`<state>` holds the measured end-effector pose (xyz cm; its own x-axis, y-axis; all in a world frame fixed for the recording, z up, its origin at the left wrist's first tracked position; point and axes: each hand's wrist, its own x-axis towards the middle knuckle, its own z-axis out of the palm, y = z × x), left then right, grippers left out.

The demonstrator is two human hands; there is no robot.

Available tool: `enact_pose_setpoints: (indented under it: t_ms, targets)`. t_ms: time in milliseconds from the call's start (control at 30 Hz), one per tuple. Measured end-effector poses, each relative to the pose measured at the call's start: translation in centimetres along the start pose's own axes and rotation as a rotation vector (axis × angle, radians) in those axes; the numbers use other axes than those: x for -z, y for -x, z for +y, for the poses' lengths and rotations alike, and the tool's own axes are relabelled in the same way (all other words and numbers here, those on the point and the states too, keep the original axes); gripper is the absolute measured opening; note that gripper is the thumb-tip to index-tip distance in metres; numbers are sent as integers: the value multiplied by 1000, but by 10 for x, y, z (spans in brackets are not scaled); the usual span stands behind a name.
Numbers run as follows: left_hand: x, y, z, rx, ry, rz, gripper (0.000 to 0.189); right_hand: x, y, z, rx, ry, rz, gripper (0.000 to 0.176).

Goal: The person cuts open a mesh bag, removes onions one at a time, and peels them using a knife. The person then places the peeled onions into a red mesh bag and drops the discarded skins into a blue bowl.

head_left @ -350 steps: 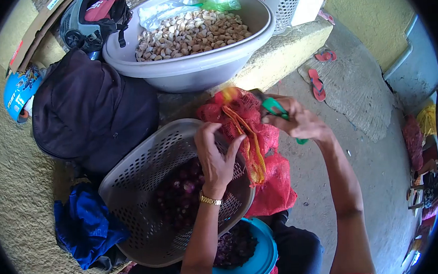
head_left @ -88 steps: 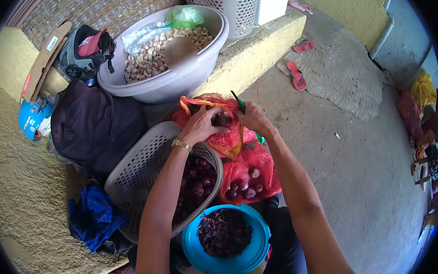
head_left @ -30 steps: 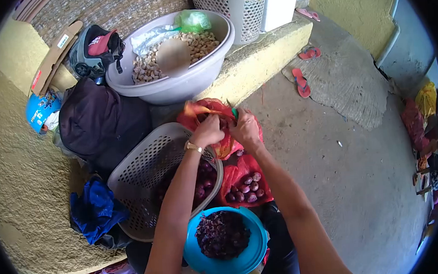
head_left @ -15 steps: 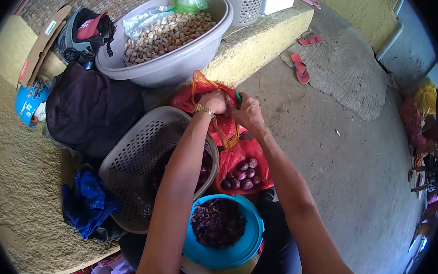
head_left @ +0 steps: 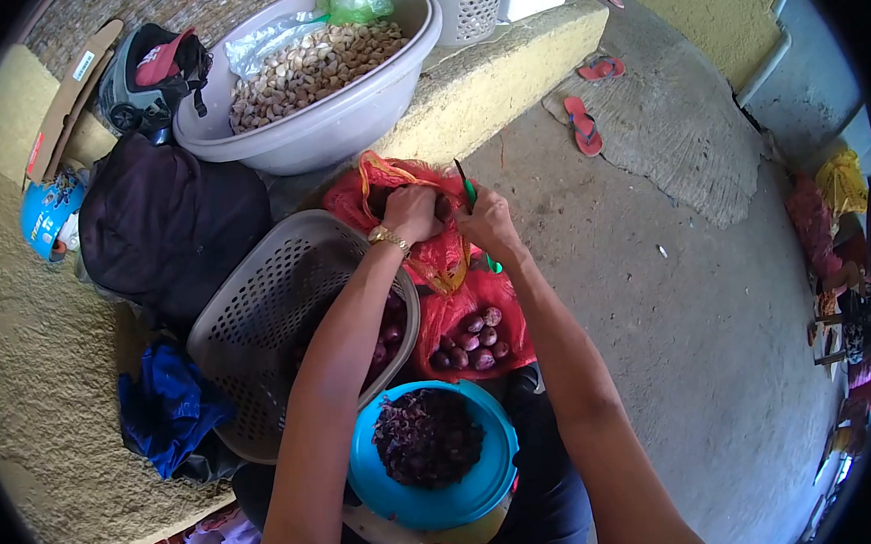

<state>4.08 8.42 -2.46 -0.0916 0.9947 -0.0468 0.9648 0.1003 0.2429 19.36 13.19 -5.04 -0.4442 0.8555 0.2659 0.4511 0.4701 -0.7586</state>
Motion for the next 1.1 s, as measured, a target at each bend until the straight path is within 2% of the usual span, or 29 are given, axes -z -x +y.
enact_pose_setpoints:
  t_ms: [67,133,233,267,333,367,400,433,467,500,567,600,633,700,733,767,833,900,933,967,1067,1100]
  targets:
    - [2,9,-4,12,-6,70,39,3,0,-6,5,-1,-10,34]
    - [30,32,7,15,82,178,49,11,-2,-24,-6,-100,-47,31]
    - [69,72,24,114,67,148,50,16,-8,-33,-23,-18,-116,30]
    - [80,84,27,88,141,241,51,17,-9,-33,-36,-21,-125,30]
    - [97,112,36,50,249,459,49,22,-2,-29,99,29,-122,28]
    - [105,126,45,40,285,591,48,30,7,-33,67,34,-140,28]
    - [112,140,57,-15,331,663,44,44,15,-43,-61,-32,-282,29]
    - [115,156,74,8,453,579,44,58,24,-51,-192,-101,-419,31]
    - [103,169,87,-9,523,476,44,70,30,-56,-333,-158,-550,46]
    - [91,181,99,-28,589,380,45,67,40,-41,-359,-155,-558,46]
    - [27,193,119,-14,576,182,49,59,54,-10,-305,-171,-513,54]
    - [-16,193,124,90,583,56,50,57,64,-2,-406,-151,-522,54]
    - [-65,191,125,193,588,-72,52,48,75,17,-420,-150,-527,54]
    - [-167,173,112,251,484,-148,62,21,99,70,-56,-54,-324,47]
    - [-207,164,104,288,467,-141,65,15,105,83,-174,-81,-431,42]
    - [-236,155,95,324,447,-131,68,14,108,87,-180,-76,-435,42]
    - [-275,139,82,377,445,-210,67,12,115,87,-354,-116,-511,41]
    - [-323,132,68,352,319,-71,65,11,117,84,-344,-99,-512,41]
    - [-338,132,62,353,302,-212,76,10,117,81,-384,-111,-498,40]
    - [-352,136,59,359,304,-218,76,10,118,79,-427,-122,-484,40]
    - [-342,146,58,259,197,-370,106,9,114,78,-420,-141,-488,38]
    - [-317,149,67,232,201,-360,105,9,110,77,-405,-146,-486,38]
